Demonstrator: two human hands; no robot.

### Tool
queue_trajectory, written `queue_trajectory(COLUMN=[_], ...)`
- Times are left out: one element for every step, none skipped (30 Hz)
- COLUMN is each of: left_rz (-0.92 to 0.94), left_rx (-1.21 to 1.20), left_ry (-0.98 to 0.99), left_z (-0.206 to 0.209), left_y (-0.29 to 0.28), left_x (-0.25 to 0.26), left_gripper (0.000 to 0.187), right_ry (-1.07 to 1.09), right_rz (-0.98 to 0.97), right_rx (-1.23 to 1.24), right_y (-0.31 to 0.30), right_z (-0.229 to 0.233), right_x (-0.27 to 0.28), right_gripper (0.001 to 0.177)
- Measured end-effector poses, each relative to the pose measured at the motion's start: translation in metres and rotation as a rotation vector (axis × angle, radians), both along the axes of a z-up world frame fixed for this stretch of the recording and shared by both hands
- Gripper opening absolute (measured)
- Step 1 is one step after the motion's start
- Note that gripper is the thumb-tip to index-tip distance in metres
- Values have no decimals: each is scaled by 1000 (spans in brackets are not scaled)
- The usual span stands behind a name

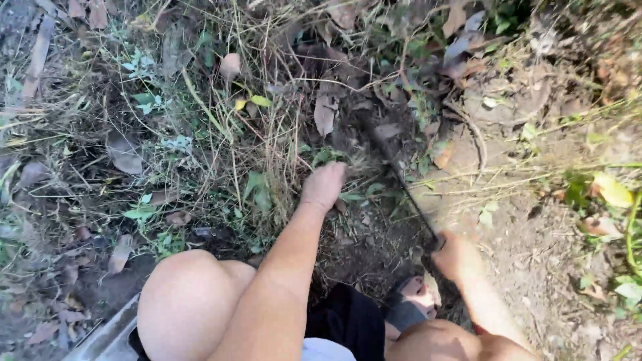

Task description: Clearing grass and weeds from the ground using a machete and hands.

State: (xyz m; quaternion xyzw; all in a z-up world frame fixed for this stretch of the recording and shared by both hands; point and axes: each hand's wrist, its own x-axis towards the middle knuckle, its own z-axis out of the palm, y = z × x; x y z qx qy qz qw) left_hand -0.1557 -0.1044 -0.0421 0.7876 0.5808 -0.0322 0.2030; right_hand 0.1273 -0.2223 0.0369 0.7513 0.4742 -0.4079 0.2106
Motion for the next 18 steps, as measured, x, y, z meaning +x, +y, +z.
queue_trajectory(left_rz=[7,17,28,28,-174,-417,-459,-394,-329,-323,38,393,389,516,642,639,599,548], left_rx=[16,-160,-337,-370,-414,-432,-439,-434,-428,-442,-587,-700,-691,-621,-547,-557,-206,150], left_ry=[-9,9,22,31,157,264,254,179,104,107,-61,-240,-246,-332,-417,-414,-411,-405], left_z=[37,74,109,113,117,118,117,116,116,124,133,139,139,140,140,119,99,79], left_y=[15,30,43,34,26,29,25,24,23,34,46,67,83,93,103,112,122,134], left_x=[9,12,15,15,18,30,31,31,28,29,28,34,42,47,52,54,57,62], left_gripper=[19,37,66,66,84,103,103,83,68,68,49,41,41,43,46,46,25,11], right_ry=[-9,-36,-65,-55,-74,-119,-136,-27,84,88,87,81,79,74,69,65,50,36], right_rz=[7,44,80,80,-58,-232,-268,-387,-504,-500,-540,-584,-585,-496,-407,-412,-536,-653], right_rx=[16,-41,-97,-129,-83,-20,-36,68,175,161,152,170,181,207,233,225,154,88], right_y=[1,5,10,14,21,29,9,2,-6,-14,-22,-22,-31,-45,-60,-46,-33,-14], right_z=[13,22,28,43,55,70,68,63,59,56,53,48,35,24,12,39,66,92], right_x=[8,13,18,15,15,19,17,18,18,13,7,6,11,14,16,8,0,-4], right_gripper=[47,43,40,40,37,36,36,19,7,7,8,11,11,13,18,18,25,39])
